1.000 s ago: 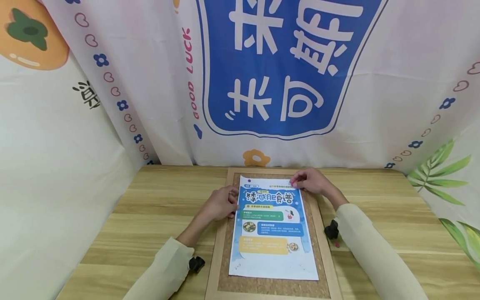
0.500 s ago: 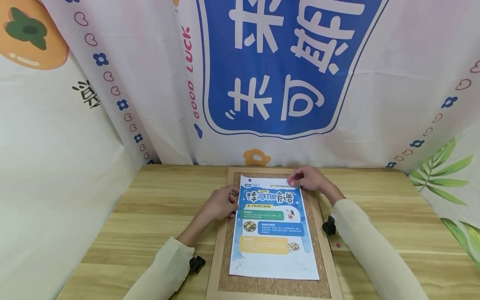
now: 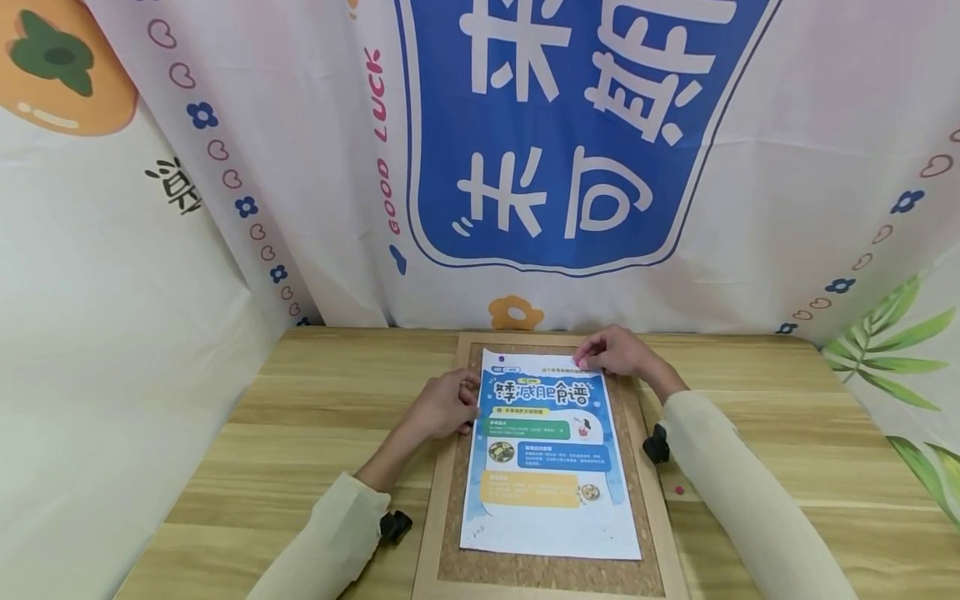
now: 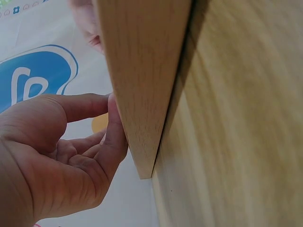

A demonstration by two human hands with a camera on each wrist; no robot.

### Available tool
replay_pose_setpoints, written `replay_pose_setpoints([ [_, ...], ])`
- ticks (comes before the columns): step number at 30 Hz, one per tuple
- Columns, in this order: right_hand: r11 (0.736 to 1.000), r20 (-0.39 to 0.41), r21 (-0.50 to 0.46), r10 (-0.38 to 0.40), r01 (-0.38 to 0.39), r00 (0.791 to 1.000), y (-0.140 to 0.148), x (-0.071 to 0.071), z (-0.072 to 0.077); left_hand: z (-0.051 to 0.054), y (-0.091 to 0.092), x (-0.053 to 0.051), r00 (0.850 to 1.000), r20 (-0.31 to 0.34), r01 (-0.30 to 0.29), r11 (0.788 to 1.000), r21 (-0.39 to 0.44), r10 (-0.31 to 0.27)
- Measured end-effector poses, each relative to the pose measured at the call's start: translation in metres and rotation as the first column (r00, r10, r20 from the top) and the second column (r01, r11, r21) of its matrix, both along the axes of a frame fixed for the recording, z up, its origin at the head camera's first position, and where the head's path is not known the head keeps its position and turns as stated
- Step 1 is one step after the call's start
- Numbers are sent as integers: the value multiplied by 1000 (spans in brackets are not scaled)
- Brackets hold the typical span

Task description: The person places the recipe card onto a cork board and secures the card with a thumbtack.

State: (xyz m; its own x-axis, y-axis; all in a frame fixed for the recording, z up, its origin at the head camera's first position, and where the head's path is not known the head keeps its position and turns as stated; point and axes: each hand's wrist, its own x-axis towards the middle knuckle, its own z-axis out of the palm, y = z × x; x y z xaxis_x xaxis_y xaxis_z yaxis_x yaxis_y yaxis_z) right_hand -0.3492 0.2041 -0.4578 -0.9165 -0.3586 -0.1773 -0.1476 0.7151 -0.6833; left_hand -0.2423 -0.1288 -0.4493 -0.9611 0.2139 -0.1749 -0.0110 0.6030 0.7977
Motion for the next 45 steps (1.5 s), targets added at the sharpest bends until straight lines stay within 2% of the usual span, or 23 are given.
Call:
replay_pose_setpoints([
  [10,1000,-10,21,-3,3,1000,-6,-3,1,-1,-1,0,1000,13,7,1000,2,-7],
  [23,998,31,18,-61,61,998,-11,-7,4,0,-2,-3,1000,11,3,1000,13,-3],
  [37,999,2,50,-1,1,1000,-6,-8,2,-3,-1,-1,1000,2,15,1000,12,-15],
  [45,998,0,54,25,-25,1000,-6,-15,0,-1,-2,0,1000,0,14,1000,15,-14],
])
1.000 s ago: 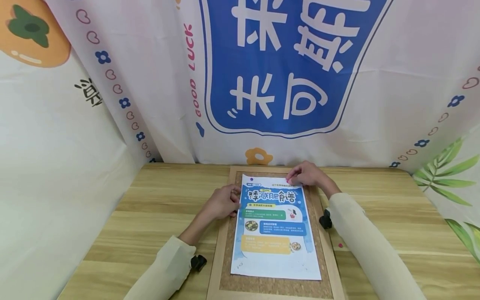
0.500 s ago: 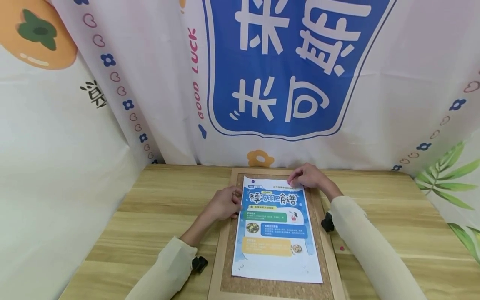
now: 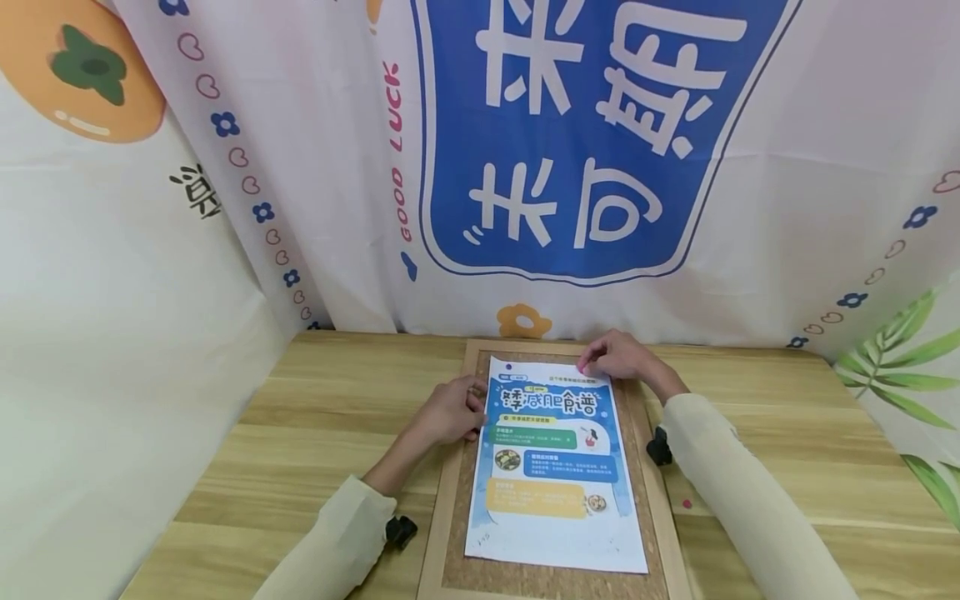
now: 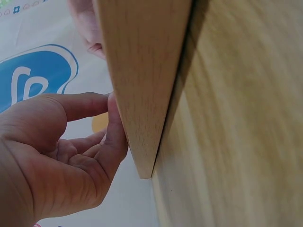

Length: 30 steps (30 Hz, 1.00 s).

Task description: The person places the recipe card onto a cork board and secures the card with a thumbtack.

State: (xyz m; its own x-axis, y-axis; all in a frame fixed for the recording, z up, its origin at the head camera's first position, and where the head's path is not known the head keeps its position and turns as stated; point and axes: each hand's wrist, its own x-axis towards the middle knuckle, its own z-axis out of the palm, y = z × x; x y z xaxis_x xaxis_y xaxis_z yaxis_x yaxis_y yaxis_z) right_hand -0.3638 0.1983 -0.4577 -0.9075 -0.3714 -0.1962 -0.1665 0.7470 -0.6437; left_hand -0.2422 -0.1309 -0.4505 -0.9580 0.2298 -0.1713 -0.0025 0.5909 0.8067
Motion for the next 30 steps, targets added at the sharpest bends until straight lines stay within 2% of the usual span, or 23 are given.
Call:
replay_pose_setpoints([
  [8,1000,17,-21,-6,6,1000,1,-1,1,1,1,0,1000,-4,-10,1000,-7,10],
  [30,999,21,-24,44,-44,999,9,-4,1,0,1,0,1000,-21,-6,1000,-23,5],
])
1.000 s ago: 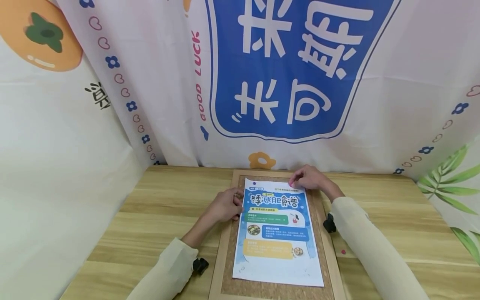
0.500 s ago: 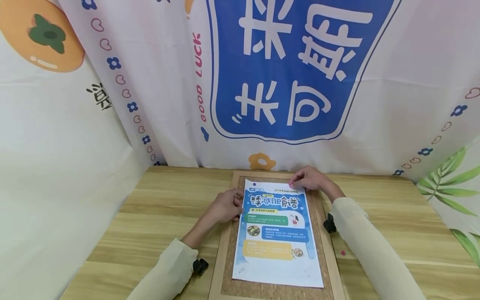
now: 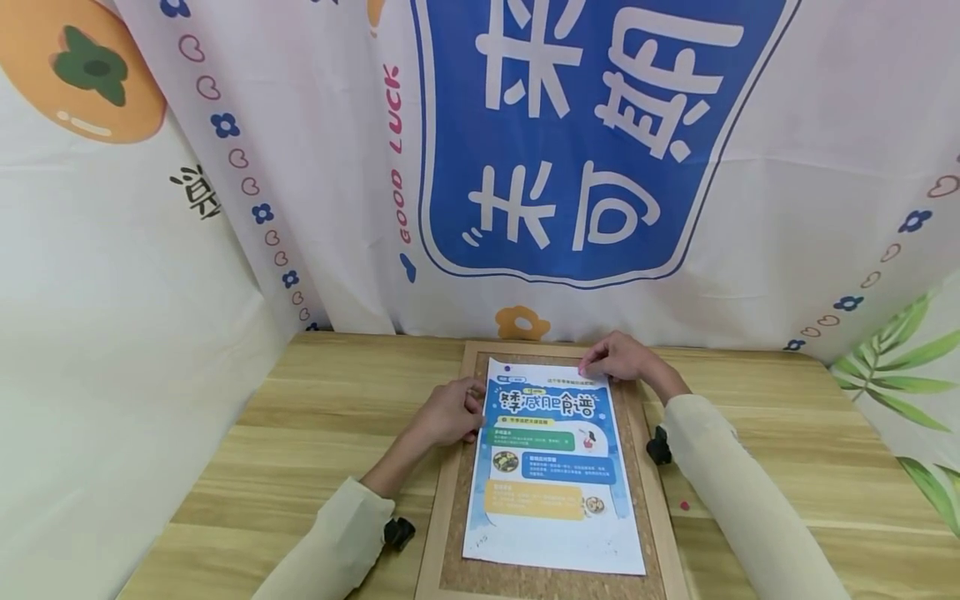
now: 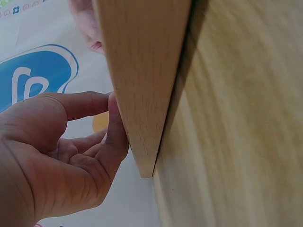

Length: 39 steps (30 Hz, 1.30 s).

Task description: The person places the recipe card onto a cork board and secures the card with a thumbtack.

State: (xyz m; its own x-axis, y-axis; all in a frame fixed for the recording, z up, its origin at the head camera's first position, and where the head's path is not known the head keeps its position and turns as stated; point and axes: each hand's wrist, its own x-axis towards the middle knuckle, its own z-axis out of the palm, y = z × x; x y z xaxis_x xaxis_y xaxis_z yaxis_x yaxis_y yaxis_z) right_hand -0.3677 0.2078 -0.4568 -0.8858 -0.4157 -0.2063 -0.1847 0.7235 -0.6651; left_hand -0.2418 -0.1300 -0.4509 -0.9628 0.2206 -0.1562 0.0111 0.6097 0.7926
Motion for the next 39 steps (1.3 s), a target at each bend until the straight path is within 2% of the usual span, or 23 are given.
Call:
replay_pose_setpoints([
  [22,997,37,-38,-70,72,997,-3,1,0,-1,0,0,1000,-8,-1,1000,-7,1],
  [32,993,17,-30,-110,111,994,-4,1,0,-1,-1,-2,1000,7,0,1000,-1,0],
  [39,996,-1,-38,-85,85,996,-1,2,-3,1,0,0,1000,11,0,1000,7,0],
])
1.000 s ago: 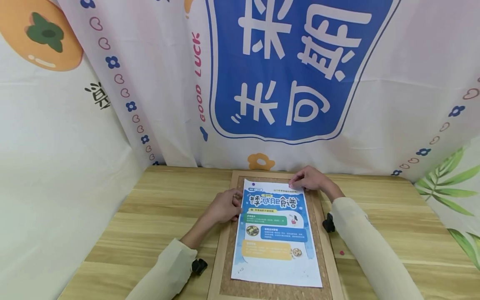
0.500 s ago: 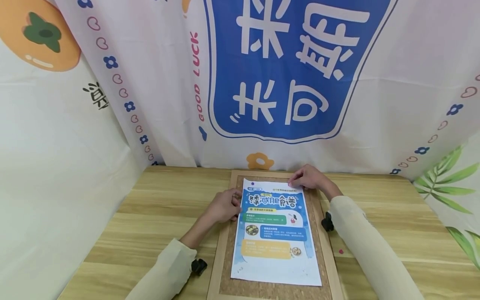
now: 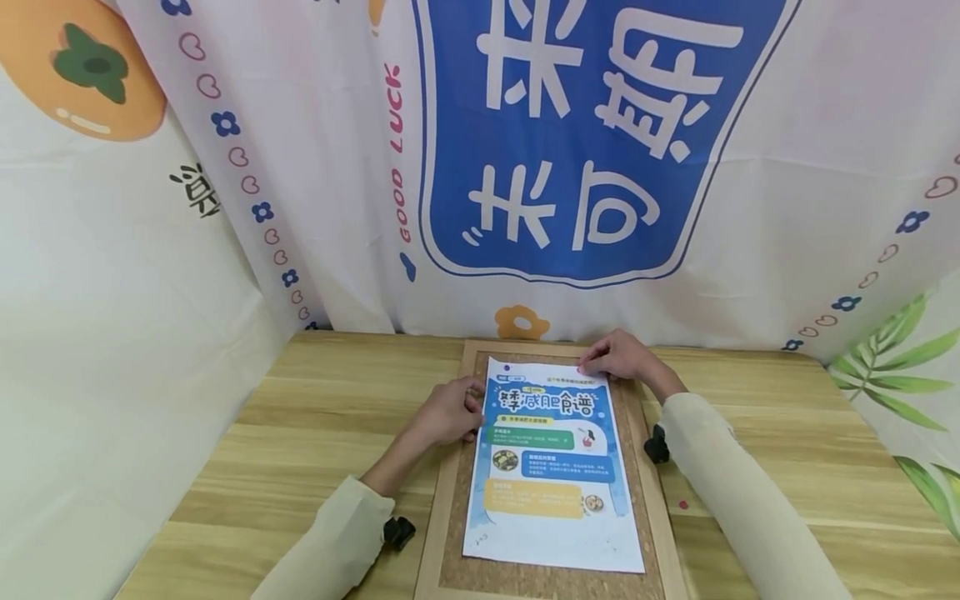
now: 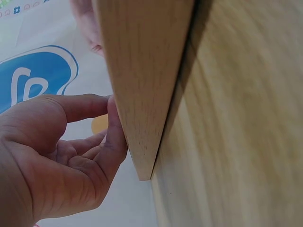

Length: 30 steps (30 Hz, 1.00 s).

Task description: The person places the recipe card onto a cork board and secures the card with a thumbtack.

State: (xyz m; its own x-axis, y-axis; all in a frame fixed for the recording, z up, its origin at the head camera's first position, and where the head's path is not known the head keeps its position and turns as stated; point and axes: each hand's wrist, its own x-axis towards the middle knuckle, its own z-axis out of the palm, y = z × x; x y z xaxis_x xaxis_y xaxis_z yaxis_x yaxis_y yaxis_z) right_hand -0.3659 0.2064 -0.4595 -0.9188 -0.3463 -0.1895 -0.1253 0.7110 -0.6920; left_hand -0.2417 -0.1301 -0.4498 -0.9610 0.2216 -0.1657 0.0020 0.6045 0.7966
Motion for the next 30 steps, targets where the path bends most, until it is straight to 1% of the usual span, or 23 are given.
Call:
replay_pose_setpoints([
  [3,1000,0,-9,22,-22,1000,3,0,-2,1,0,1,1000,-1,1,1000,0,-1],
  [7,999,7,-26,30,-29,1000,4,-1,-4,0,0,1,1000,-6,-2,1000,-7,2],
  [17,999,10,-40,11,-10,1000,3,-1,-5,2,1,2,1000,-8,6,1000,2,-6],
  [22,999,-6,-37,1,-1,1000,2,-1,-4,2,2,1,1000,-11,-1,1000,-6,1],
  [26,1000,-23,-26,12,-13,1000,1,-2,-4,1,1,1,1000,-4,-8,1000,-4,8],
  [30,1000,-10,-24,-1,1,1000,0,-1,-3,0,1,0,1000,-2,-9,1000,-7,9],
])
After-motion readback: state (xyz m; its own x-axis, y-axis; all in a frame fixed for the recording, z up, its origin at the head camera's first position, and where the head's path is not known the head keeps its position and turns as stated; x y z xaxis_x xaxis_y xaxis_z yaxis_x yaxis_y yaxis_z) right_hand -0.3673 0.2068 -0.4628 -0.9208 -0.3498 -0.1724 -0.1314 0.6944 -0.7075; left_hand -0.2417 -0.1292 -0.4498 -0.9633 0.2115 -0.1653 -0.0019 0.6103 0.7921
